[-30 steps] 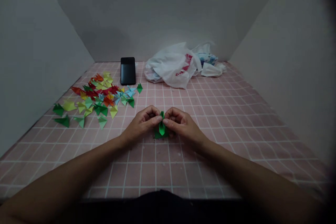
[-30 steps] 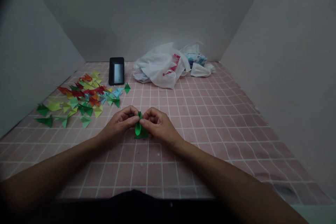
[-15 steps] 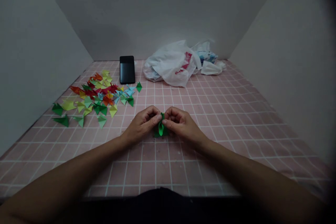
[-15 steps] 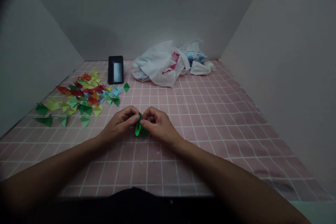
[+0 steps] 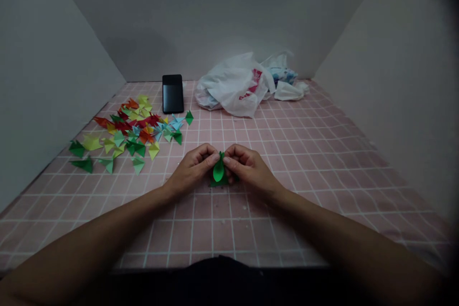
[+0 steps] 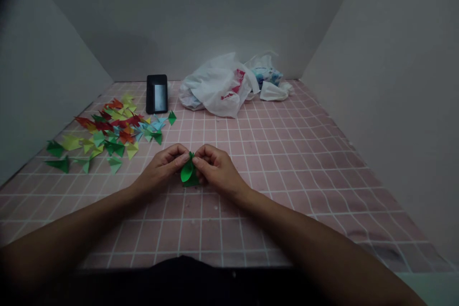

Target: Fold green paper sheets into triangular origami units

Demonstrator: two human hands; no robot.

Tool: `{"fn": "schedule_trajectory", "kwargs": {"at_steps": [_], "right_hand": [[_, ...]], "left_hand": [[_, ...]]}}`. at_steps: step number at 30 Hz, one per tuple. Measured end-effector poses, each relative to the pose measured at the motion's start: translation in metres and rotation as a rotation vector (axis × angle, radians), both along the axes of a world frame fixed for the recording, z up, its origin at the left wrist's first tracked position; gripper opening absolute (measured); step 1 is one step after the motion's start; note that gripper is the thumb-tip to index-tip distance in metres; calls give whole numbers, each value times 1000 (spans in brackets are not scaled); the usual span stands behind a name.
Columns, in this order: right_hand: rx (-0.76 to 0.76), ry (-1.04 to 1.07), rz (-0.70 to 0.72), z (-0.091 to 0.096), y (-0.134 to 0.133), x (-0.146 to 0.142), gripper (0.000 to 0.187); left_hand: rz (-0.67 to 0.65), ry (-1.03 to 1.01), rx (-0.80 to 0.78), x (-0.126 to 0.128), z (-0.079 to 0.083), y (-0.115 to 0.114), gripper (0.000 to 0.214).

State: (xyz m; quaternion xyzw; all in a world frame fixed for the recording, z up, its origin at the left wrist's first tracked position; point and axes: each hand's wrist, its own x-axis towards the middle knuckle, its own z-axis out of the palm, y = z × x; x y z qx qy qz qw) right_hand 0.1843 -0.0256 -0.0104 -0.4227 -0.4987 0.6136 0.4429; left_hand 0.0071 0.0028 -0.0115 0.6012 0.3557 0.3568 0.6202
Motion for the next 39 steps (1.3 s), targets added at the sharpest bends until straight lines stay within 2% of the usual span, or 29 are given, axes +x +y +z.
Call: {"fn": "schedule_trajectory", "kwargs": {"at_steps": [25,39], "right_hand": [[-12,13,-8,0,2,1,24],[14,14,-10,1,2,1,24]], "left_hand": [[-16,4,52,0,1,0,26],[-1,19,15,0,1,-2,29]]}}
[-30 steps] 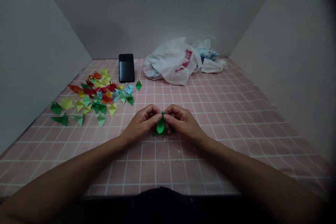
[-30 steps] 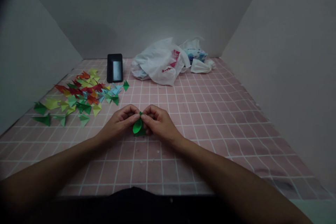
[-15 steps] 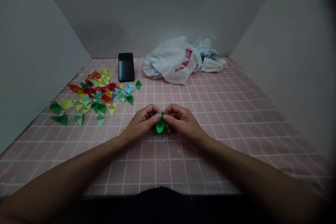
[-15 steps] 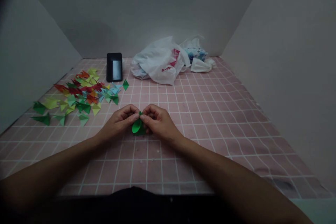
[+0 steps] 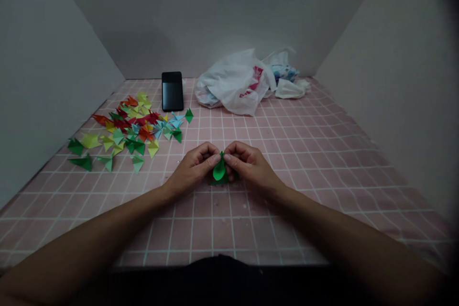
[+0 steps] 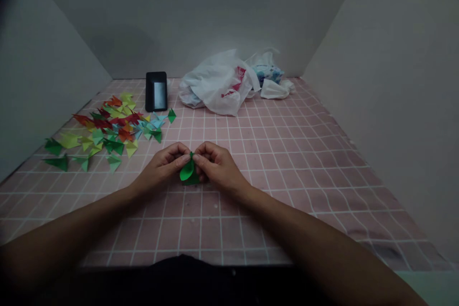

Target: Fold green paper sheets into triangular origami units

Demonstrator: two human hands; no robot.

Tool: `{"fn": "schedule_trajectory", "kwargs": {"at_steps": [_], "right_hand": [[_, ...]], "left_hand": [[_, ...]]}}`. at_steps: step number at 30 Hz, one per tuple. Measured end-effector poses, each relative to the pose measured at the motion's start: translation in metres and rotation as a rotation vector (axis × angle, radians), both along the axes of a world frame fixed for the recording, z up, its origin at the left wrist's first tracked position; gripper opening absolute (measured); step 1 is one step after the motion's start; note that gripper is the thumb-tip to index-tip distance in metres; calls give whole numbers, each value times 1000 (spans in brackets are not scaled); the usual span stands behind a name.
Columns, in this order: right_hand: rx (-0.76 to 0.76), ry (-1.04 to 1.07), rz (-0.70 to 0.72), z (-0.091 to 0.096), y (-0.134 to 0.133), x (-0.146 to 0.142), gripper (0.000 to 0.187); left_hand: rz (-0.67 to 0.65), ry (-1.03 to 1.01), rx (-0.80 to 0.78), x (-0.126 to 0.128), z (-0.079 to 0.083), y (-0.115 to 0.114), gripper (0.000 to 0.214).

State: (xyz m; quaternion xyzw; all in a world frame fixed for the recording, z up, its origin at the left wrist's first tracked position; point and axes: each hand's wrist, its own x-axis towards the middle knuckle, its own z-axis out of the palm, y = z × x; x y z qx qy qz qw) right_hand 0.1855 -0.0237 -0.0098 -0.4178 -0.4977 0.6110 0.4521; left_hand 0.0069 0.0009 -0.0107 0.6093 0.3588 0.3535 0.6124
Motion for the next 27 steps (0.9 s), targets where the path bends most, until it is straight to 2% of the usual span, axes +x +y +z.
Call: {"fn": "schedule_trajectory", "kwargs": {"at_steps": [6,13,20,27], "right_hand": [[-4,-26,-11,0,0,0,22],[57,-138,-62,2,0,-1,19],[30,-89,-16,0,-1,-1,19],[24,-60,-12,-1,-1,-1,21]], "left_hand": [[-7,17,38,-1,-2,1,28],[28,31,21,1,0,-1,25],[43,103,30,0,2,1,21],[62,87,42,1,3,0,21]]}}
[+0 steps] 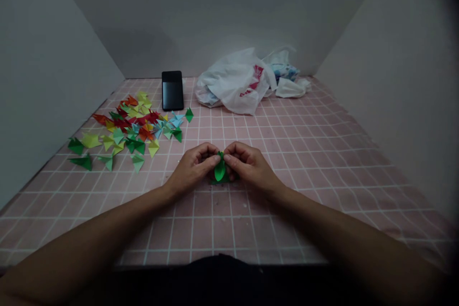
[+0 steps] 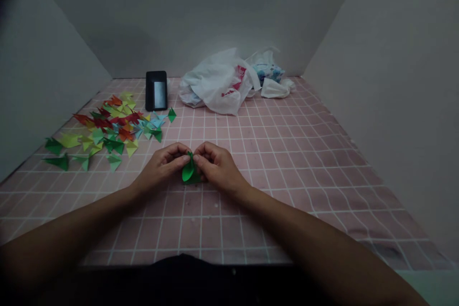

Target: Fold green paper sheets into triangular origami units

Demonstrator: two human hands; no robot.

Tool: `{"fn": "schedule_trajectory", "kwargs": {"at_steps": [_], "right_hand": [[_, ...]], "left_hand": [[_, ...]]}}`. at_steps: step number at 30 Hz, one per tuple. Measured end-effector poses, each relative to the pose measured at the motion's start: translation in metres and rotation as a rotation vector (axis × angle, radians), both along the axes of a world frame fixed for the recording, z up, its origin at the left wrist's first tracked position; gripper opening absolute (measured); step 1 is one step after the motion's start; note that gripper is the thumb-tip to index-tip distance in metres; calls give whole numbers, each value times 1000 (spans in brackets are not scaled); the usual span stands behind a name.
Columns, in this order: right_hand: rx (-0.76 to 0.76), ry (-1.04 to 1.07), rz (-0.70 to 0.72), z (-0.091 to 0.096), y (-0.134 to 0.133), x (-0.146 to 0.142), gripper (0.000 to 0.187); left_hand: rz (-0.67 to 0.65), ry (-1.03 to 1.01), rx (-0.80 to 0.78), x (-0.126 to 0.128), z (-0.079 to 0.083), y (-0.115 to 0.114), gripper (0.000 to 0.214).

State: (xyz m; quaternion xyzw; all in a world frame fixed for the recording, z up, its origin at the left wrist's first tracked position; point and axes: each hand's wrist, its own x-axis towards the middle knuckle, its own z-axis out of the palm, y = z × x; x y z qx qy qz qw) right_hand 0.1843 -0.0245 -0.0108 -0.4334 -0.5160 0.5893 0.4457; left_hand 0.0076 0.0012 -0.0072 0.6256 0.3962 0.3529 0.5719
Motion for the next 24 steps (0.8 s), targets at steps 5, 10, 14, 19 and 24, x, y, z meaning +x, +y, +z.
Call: {"fn": "schedule_trajectory", "kwargs": {"at_steps": [5,10,14,19,24], "right_hand": [[-19,9,7,-1,2,1,22],[-27,34,21,-1,2,1,22],[-16,85,39,-2,1,1,20],[-17,101,43,-4,2,2,18],[28,49,53,-4,3,3,19]], "left_hand": [[-21,-6,11,0,-2,0,22],[-28,-23,-6,-1,-5,0,21],[-38,-49,-38,-2,-6,0,22],[-53,-98,-90,-2,-7,1,23],[-59,-114,-105,-2,-8,2,21]]}}
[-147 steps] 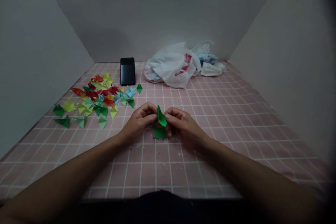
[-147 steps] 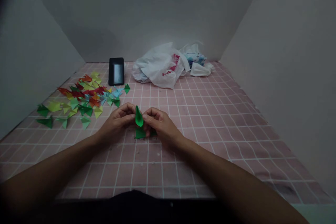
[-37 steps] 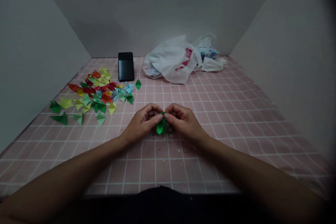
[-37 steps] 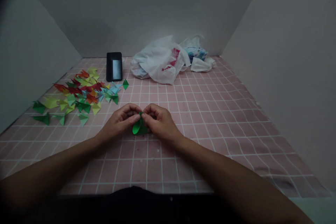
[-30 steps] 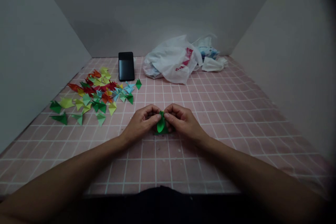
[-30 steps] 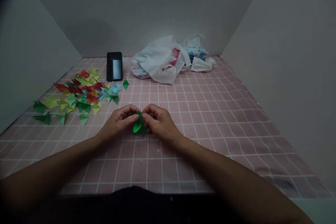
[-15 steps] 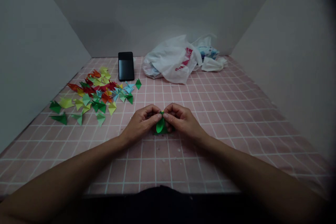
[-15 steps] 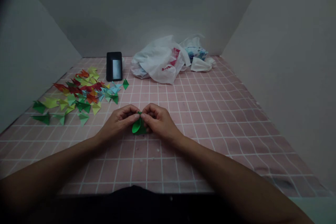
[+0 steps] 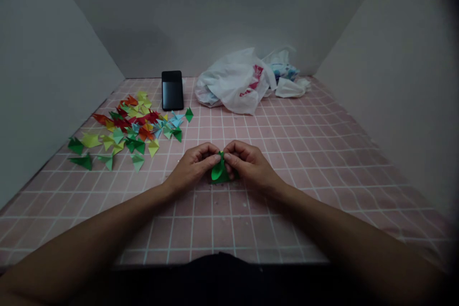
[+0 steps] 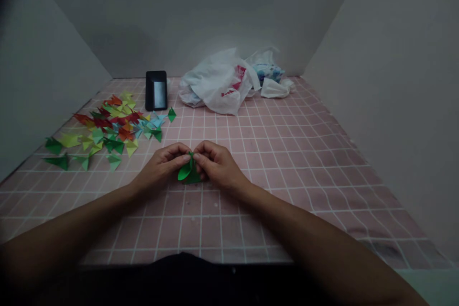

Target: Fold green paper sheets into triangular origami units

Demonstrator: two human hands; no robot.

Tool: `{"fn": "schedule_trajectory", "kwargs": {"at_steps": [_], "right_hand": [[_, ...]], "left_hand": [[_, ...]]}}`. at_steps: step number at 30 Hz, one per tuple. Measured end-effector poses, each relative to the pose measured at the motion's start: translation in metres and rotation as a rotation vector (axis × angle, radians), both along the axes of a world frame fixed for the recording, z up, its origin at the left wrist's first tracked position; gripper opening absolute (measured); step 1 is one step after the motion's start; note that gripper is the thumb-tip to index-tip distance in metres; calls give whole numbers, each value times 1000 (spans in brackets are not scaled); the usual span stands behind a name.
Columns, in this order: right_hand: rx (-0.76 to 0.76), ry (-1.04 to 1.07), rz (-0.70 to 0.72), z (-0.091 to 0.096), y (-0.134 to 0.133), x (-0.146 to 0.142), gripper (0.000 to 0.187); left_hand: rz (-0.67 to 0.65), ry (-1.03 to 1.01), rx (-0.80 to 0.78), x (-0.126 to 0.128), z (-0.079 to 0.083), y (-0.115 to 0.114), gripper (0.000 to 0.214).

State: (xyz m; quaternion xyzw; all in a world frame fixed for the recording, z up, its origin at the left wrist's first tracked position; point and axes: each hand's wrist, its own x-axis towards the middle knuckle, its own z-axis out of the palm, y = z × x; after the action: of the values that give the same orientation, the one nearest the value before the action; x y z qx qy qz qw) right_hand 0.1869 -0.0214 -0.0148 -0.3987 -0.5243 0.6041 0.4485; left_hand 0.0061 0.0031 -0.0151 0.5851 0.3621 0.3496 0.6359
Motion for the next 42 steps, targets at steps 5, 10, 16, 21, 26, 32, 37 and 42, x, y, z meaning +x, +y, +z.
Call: {"fn": "schedule_trajectory", "kwargs": {"at_steps": [5,10,16,21,26,32,37,42], "right_hand": [[51,-71,-1,1,1,1,18],[171,-195,-1,1,2,4,16],[294,-302,-30,2,2,5,14],[376,-388,-70,1,2,5,13],[420,-429,-99,4,0,3,12],[396,-430,-149,8,-3,2,13],[200,-295,-89,7,-1,3,17],[85,-182,-46,4,2,5,24]], "left_hand": [[-4,3,-2,0,0,1,21],[-12,27,42,0,2,1,20],[-25,60,113,0,4,1,17],[-39,77,113,0,3,1,17],[-42,99,118,-1,2,0,17],[-68,99,85,-1,5,-2,20],[-37,95,25,0,5,-2,20],[-9,80,-20,0,4,-2,20]]}}
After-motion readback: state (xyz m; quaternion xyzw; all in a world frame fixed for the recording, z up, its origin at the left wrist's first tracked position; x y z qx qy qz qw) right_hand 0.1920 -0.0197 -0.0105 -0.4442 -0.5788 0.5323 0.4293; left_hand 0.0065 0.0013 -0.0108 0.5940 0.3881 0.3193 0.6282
